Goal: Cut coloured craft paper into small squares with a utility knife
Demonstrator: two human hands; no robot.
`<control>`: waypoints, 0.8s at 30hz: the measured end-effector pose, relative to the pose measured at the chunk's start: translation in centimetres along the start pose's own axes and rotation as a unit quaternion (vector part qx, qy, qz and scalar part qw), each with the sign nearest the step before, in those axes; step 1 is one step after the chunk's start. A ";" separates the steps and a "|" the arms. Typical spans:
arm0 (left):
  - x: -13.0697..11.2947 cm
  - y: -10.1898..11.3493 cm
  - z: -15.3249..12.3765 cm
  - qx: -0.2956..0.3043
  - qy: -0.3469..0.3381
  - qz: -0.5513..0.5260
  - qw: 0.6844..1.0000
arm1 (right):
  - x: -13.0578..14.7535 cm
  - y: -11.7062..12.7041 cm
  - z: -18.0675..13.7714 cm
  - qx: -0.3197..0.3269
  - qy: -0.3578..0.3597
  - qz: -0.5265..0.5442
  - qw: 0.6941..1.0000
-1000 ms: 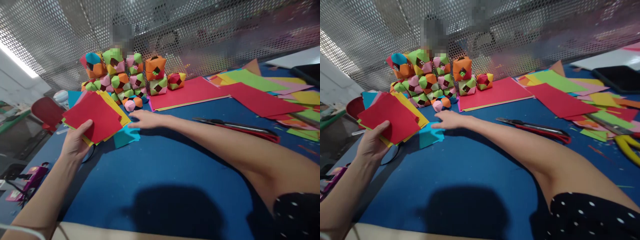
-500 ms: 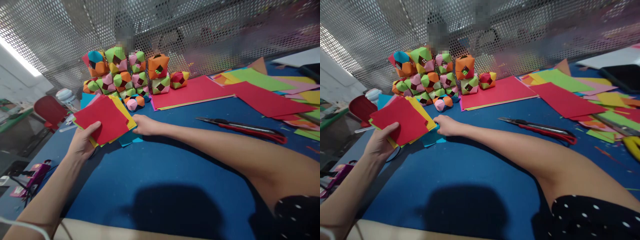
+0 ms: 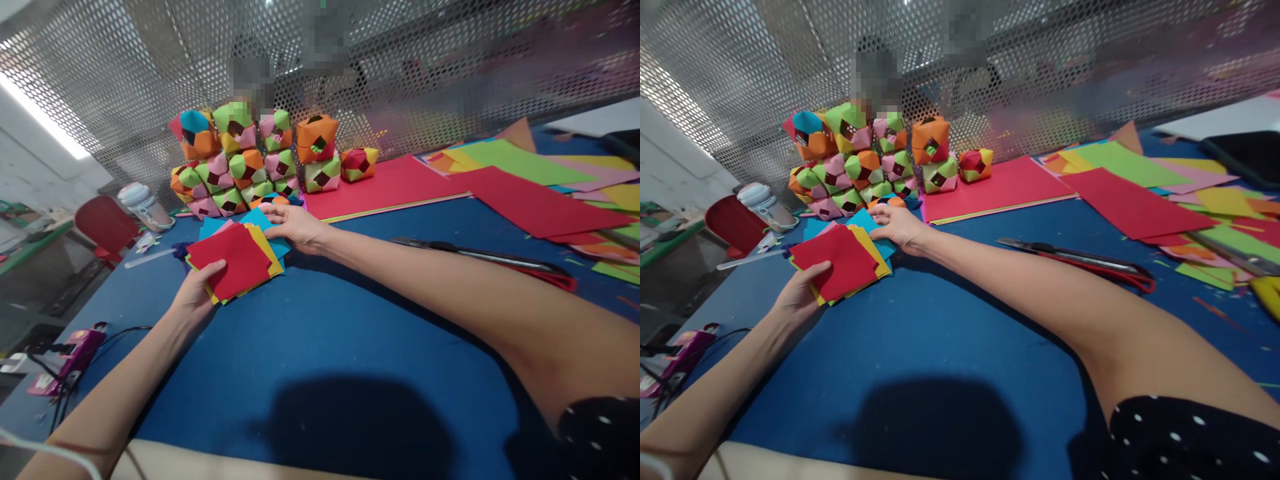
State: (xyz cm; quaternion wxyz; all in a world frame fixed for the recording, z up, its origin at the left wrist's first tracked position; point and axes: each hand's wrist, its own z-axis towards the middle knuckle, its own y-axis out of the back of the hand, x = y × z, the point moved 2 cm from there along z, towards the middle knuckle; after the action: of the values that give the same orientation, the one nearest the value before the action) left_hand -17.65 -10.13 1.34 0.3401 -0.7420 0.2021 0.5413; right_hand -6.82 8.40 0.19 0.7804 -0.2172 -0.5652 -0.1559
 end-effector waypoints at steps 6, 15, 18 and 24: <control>-0.1 0.2 -0.3 0.035 -0.021 -0.006 0.999 | 1.9 -1.3 -1.0 0.062 -0.025 0.116 0.991; 0.4 -0.5 -0.2 0.012 -0.101 -0.001 0.995 | 1.3 -2.0 -2.0 0.023 -0.029 0.113 0.993; 0.0 -1.0 -0.1 0.022 -0.171 0.032 0.984 | 1.2 -2.2 -2.0 0.013 -0.013 0.072 0.997; -0.6 -0.7 0.2 0.035 -0.286 0.177 0.941 | 1.4 -0.7 -1.4 0.032 0.028 0.036 0.998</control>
State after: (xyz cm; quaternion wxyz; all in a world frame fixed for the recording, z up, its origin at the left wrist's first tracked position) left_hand -17.54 -9.56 2.01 0.3081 -0.4952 0.2436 0.7749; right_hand -5.57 7.08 1.22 0.8075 -0.2081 -0.5397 -0.1156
